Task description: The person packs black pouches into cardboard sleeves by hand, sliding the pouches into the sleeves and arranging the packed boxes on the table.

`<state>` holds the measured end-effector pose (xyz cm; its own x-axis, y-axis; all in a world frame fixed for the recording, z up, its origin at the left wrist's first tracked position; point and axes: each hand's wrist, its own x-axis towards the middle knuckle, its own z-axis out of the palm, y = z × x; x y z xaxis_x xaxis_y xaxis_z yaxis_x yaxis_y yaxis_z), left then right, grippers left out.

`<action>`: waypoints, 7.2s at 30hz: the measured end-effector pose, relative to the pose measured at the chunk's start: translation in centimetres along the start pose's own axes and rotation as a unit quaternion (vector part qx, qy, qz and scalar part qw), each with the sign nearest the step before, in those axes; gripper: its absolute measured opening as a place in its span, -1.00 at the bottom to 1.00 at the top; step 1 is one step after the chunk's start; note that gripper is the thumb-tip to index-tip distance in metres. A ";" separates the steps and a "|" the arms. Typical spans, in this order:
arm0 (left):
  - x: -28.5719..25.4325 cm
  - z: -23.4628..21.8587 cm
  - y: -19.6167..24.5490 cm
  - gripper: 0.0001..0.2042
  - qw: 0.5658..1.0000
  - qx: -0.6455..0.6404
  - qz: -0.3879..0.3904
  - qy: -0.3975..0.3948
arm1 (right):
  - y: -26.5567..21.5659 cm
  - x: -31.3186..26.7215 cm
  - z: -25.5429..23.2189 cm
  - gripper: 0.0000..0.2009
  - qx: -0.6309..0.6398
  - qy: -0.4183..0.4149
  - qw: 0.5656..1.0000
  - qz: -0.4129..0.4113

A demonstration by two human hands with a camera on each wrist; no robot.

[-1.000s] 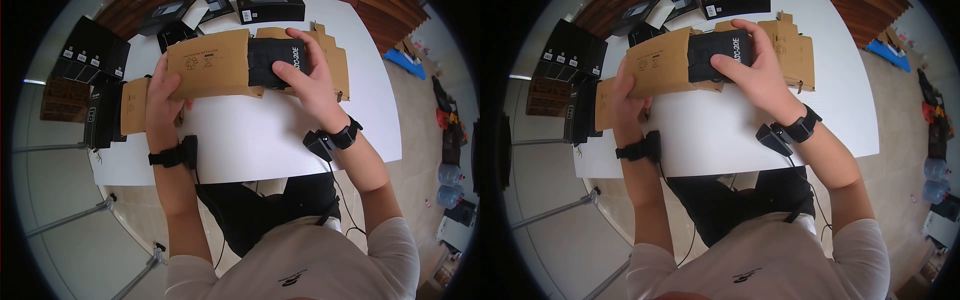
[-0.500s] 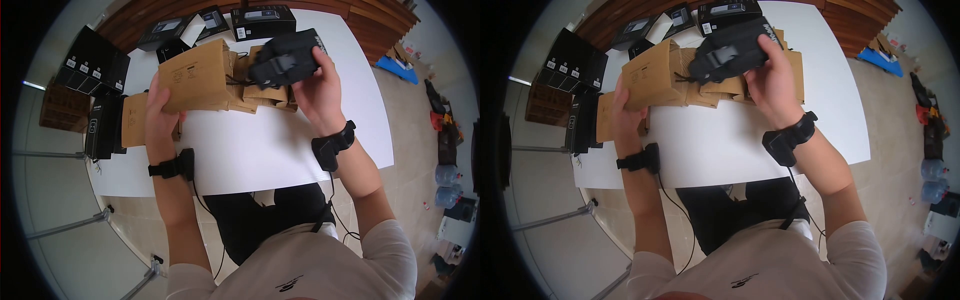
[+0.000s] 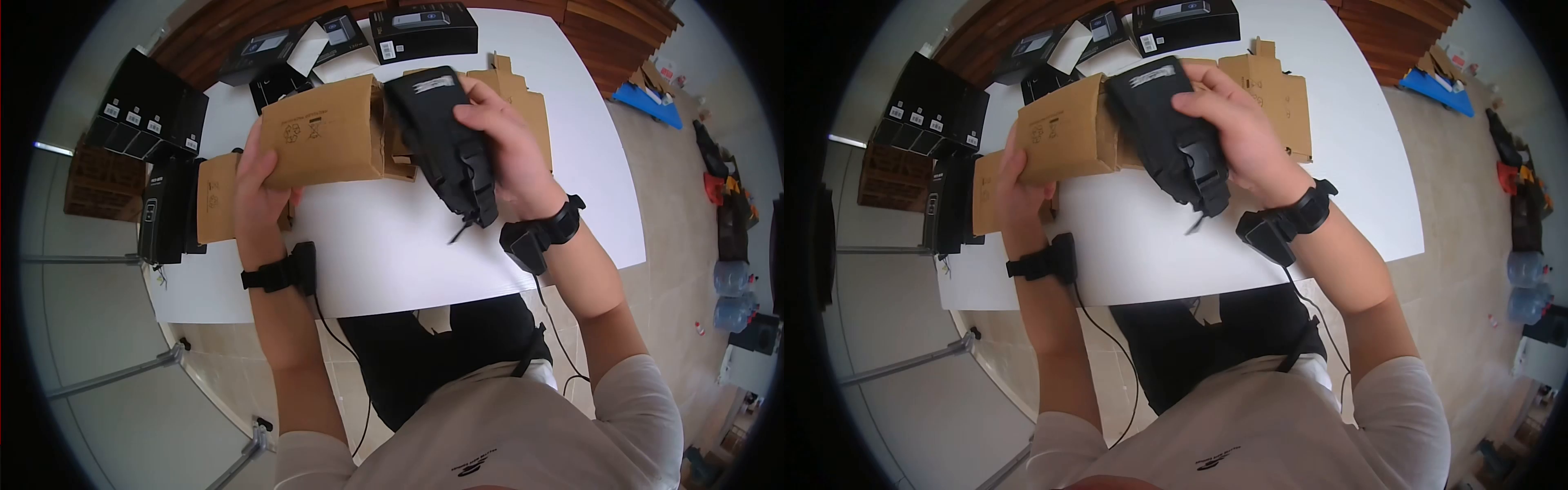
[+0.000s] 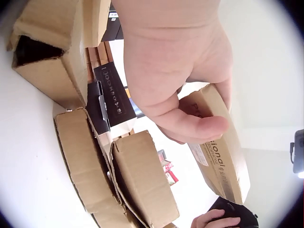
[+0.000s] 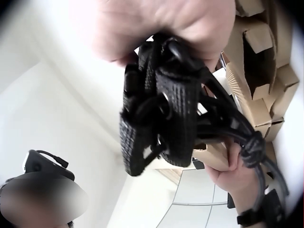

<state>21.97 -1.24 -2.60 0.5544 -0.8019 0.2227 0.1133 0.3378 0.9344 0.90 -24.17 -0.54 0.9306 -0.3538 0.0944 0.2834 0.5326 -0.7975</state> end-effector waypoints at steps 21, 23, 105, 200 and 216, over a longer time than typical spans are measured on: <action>0.1 1.7 1.2 -0.23 0.993 0.109 -0.002 0.055 | 0.7 -0.1 0.1 -0.66 -0.281 -0.021 0.959 -0.009; 0.0 1.6 0.9 -0.23 0.992 0.124 -0.009 0.033 | 0.7 -0.3 0.0 -0.66 -0.295 -0.052 0.954 0.023; 0.5 0.0 -2.6 -0.08 0.993 -0.010 0.031 -0.116 | 2.2 -1.1 1.1 -0.82 -0.315 -0.002 0.948 -0.045; 0.2 0.7 -0.5 -0.15 0.970 -0.085 0.017 -0.227 | -7.5 2.4 -7.1 -0.04 -0.725 0.099 0.667 0.139; 0.3 0.9 -0.5 -0.16 0.973 -0.080 0.001 -0.218 | -8.6 0.8 -9.6 -0.43 -0.529 0.147 0.820 0.160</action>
<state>21.31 -2.10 -2.71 0.1567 -0.9221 0.3539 0.2589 0.3841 0.8862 -3.00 -36.47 0.71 0.7776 -0.5795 -0.2439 -0.4691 -0.2764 -0.8388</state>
